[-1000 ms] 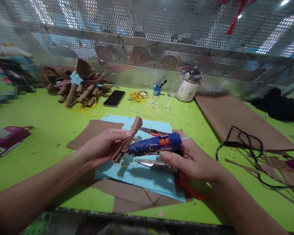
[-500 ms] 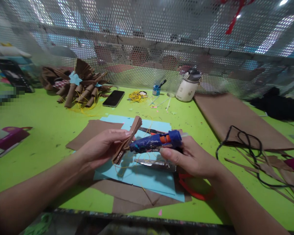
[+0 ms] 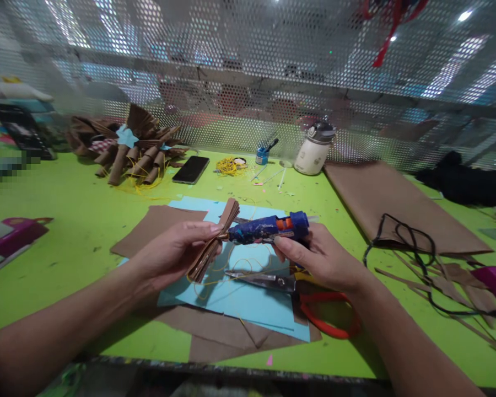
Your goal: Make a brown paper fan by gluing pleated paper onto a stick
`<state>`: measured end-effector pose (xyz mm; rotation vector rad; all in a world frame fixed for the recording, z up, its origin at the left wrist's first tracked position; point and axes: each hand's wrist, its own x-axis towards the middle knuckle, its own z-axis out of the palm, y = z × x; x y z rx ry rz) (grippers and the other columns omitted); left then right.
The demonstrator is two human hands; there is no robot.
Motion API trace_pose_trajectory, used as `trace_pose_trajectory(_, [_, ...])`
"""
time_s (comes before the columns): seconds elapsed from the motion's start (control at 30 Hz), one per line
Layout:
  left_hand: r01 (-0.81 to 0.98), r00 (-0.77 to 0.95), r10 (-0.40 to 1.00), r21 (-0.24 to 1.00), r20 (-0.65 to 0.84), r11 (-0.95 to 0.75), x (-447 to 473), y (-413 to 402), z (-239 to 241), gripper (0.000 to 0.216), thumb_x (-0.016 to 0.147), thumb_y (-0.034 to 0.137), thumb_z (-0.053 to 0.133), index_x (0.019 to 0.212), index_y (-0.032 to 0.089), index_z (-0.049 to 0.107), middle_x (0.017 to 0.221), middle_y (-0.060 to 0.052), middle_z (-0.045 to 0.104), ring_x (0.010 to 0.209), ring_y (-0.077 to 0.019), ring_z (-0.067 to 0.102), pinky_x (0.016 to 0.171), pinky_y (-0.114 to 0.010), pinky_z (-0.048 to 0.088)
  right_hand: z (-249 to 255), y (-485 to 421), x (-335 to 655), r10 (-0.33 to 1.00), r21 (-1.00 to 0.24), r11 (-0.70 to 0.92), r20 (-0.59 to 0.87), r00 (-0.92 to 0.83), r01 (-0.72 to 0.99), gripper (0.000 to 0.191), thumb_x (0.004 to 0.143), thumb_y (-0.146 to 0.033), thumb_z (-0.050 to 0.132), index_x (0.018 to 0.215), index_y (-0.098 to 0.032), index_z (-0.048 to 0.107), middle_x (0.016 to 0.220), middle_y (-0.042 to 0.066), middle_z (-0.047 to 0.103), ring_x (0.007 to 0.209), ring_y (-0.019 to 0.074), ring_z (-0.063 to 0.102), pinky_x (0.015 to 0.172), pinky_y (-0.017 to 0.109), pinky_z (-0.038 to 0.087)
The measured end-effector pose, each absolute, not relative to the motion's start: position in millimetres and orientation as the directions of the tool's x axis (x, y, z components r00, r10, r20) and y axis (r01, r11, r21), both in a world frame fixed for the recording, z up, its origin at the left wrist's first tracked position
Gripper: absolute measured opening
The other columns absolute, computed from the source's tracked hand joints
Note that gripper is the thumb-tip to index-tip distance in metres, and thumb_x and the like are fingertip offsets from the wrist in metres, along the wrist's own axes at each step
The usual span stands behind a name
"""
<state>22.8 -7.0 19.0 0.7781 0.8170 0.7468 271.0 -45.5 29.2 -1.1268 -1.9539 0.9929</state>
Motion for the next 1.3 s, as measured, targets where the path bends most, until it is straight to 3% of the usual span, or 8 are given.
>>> trace_pose_trajectory(0.27, [-0.269,0.482,0.803,0.813,-0.35,0.516,22.1,-7.7,20.3,0.013,0.08,0.013,0.061,0.071,0.007,0.067,0.068,-0.006,0.066,0.059,-0.01,0.059,0.057,-0.018,0.047,30.1,-54.7,263.3,0.879,-0.872,0.327,0.139,-0.456,0.365,0.035,0.089,-0.045,0.051,0.079,-0.015,0.064,0.068,0.004,0.057,0.061,0.0137,0.053,0.053,0.022,0.044])
trace_pose_trajectory(0.47, [-0.29,0.429,0.812,0.791,-0.396,0.539,21.4,-4.3,23.1,0.015,0.081,0.009,0.056,0.07,0.008,0.067,0.064,-0.006,0.065,0.055,-0.0104,0.059,0.053,-0.019,0.048,38.5,-63.7,255.1,0.844,-0.907,0.301,0.109,-0.526,0.295,0.031,0.088,-0.043,0.053,0.095,-0.019,0.071,0.088,0.007,0.066,0.083,0.0202,0.062,0.073,0.027,0.051])
trace_pose_trajectory(0.57, [-0.298,0.431,0.817,0.794,-0.384,0.53,20.1,-2.7,21.9,0.015,0.081,0.011,0.056,0.07,0.009,0.067,0.061,-0.005,0.064,0.053,-0.01,0.058,0.05,-0.018,0.047,39.2,-64.8,257.1,0.845,-0.935,0.259,0.097,-0.527,0.243,0.033,0.085,-0.047,0.056,0.088,-0.018,0.072,0.085,0.007,0.067,0.078,0.0198,0.062,0.067,0.026,0.051])
trace_pose_trajectory(0.8, [-0.333,0.446,0.833,0.803,-0.327,0.494,19.0,-1.9,17.5,0.008,0.078,0.016,0.063,0.074,0.01,0.067,0.066,-0.005,0.063,0.058,-0.0105,0.057,0.054,-0.018,0.048,27.8,-45.4,286.4,0.946,-0.953,0.245,0.194,-0.26,0.178,0.036,0.086,-0.049,0.054,0.089,-0.016,0.068,0.071,0.008,0.065,0.063,0.0189,0.059,0.056,0.03,0.049])
trace_pose_trajectory(0.9, [-0.331,0.439,0.848,0.824,-0.298,0.461,19.4,-2.8,17.0,0.008,0.079,0.018,0.064,0.076,0.011,0.067,0.066,-0.004,0.061,0.058,-0.0098,0.056,0.053,-0.018,0.047,28.1,-29.6,293.4,0.957,-0.816,0.263,0.288,-0.032,0.515,0.037,0.085,-0.05,0.054,0.082,-0.016,0.067,0.07,0.007,0.064,0.064,0.0191,0.059,0.058,0.03,0.047])
trace_pose_trajectory(1.03, [-0.309,0.415,0.874,0.865,-0.251,0.395,20.8,-4.3,16.3,0.011,0.08,0.021,0.064,0.078,0.011,0.068,0.07,-0.004,0.061,0.062,-0.0095,0.055,0.056,-0.018,0.046,16.3,-5.8,305.8,0.894,-0.415,0.101,0.437,0.101,0.904,0.034,0.077,-0.046,0.062,0.084,-0.013,0.067,0.072,0.007,0.065,0.064,0.0206,0.059,0.056,0.028,0.043])
trace_pose_trajectory(1.2, [-0.318,0.439,0.876,0.877,-0.202,0.361,21.1,-5.3,15.1,0.011,0.079,0.022,0.066,0.079,0.012,0.069,0.076,-0.003,0.061,0.067,-0.0095,0.054,0.062,-0.018,0.044,-11.0,15.6,337.5,0.947,-0.131,0.037,0.322,0.008,0.991,0.033,0.074,-0.031,0.061,0.099,-0.01,0.069,0.095,0.015,0.066,0.088,0.0291,0.06,0.074,0.036,0.046])
trace_pose_trajectory(1.3, [-0.307,0.432,0.886,0.897,-0.168,0.319,20.7,-5.2,14.0,0.011,0.078,0.024,0.067,0.079,0.013,0.069,0.075,-0.002,0.06,0.068,-0.0097,0.053,0.063,-0.019,0.043,-6.7,11.7,333.4,0.937,-0.135,0.092,0.346,-0.04,0.987,0.035,0.071,-0.023,0.061,0.103,-0.011,0.068,0.103,0.018,0.064,0.103,0.0332,0.055,0.086,0.044,0.044])
